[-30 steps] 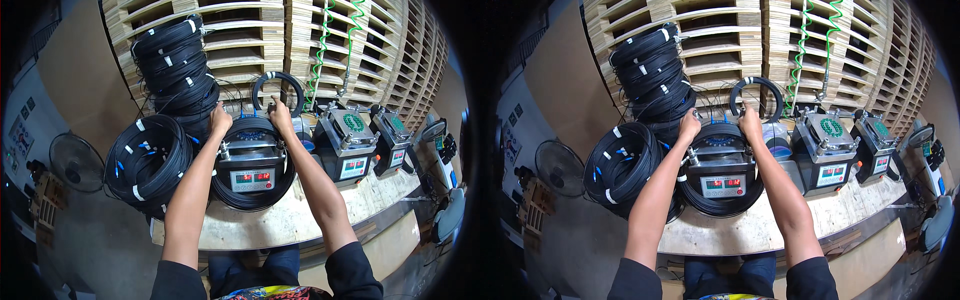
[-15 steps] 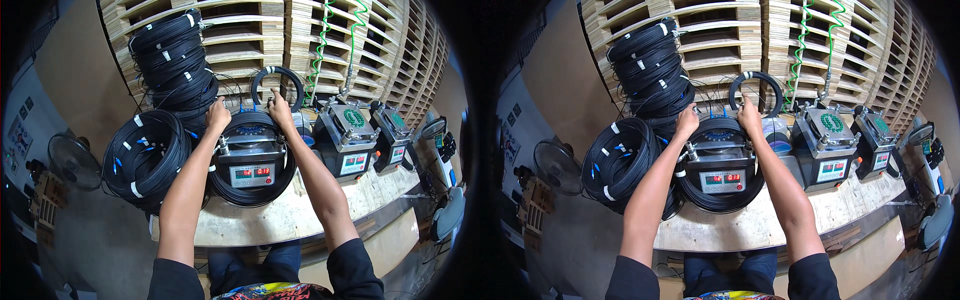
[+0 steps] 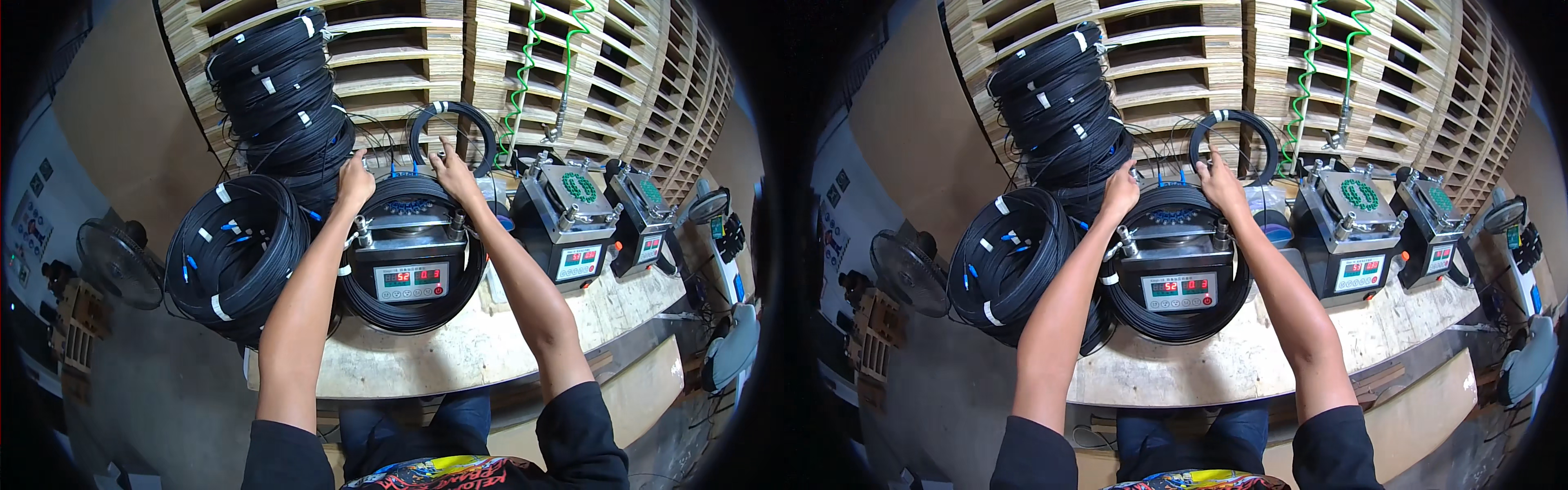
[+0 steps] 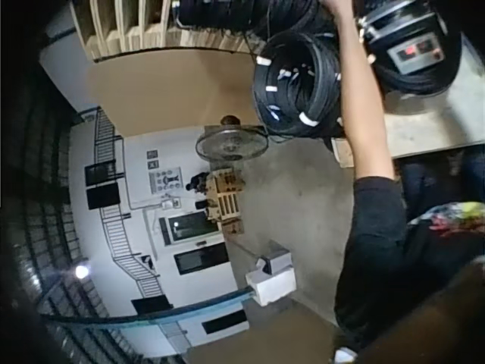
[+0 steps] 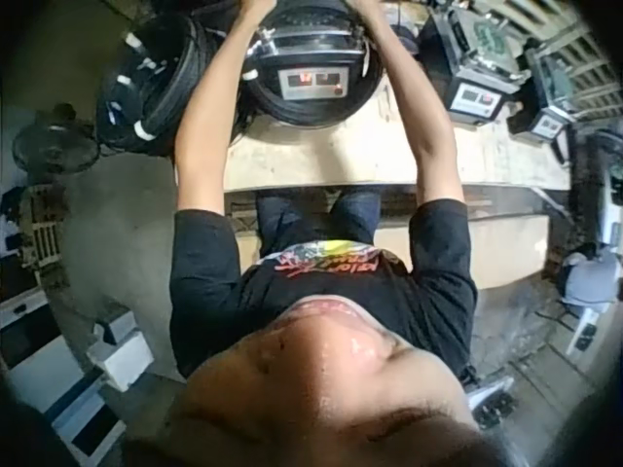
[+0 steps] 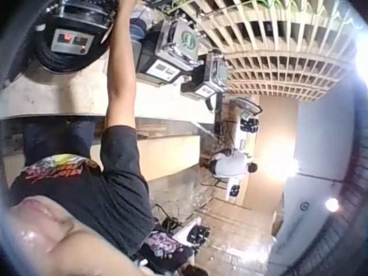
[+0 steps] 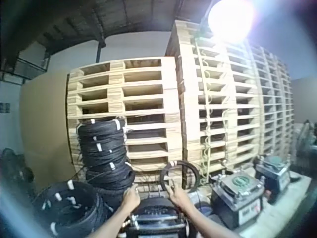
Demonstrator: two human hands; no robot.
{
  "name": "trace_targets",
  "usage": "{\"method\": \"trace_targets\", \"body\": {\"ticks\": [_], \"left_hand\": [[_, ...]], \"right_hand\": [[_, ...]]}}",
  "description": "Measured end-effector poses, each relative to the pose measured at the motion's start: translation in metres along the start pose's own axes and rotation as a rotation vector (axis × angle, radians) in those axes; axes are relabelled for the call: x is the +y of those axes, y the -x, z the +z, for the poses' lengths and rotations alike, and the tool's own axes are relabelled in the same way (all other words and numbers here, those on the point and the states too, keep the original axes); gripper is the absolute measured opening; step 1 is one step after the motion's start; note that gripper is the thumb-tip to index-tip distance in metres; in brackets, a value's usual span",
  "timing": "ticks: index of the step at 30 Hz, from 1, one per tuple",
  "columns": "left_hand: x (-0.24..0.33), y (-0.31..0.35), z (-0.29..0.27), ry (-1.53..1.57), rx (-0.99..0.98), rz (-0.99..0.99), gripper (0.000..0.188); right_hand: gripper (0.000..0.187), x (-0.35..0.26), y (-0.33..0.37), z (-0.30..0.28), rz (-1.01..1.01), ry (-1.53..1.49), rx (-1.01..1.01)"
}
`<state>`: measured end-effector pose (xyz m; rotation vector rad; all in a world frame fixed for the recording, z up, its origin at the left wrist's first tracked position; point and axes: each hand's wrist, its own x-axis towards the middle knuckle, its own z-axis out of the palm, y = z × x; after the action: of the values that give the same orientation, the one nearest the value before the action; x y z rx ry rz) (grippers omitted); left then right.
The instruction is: The person operates a testing machine to process coiled black cables. They place a cable coil onto the machine, secure it, and use a handheld device to interact with the machine's interface. The person then removes the processed coil and repeats the process with a new coil from a stack.
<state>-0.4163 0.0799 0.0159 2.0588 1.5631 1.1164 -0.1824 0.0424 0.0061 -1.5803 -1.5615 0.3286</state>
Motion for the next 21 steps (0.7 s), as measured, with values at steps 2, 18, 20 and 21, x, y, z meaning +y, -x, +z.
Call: {"method": "trace_targets", "body": {"ticks": [2, 18, 20, 21], "left_hand": [[0.000, 0.000, -0.002, -0.025, -0.013, -0.018, 0.053], [-0.009, -0.001, 0.005, 0.000, 0.136, 0.066, 0.048], [-0.008, 0.001, 0.003, 0.023, 0.128, 0.059, 0.048], [-0.004, 0.002, 0.002, 0.032, 0.114, 0.047, 0.047]], "right_hand": [[0.061, -0.001, 0.000, 0.002, -0.029, -0.028, 0.037], [0.050, -0.008, 0.009, -0.006, -0.064, -0.138, 0.074], [0.050, -0.011, 0.011, -0.008, -0.029, -0.098, 0.060], [0.049, -0.014, 0.013, -0.011, -0.002, -0.072, 0.047]]}}
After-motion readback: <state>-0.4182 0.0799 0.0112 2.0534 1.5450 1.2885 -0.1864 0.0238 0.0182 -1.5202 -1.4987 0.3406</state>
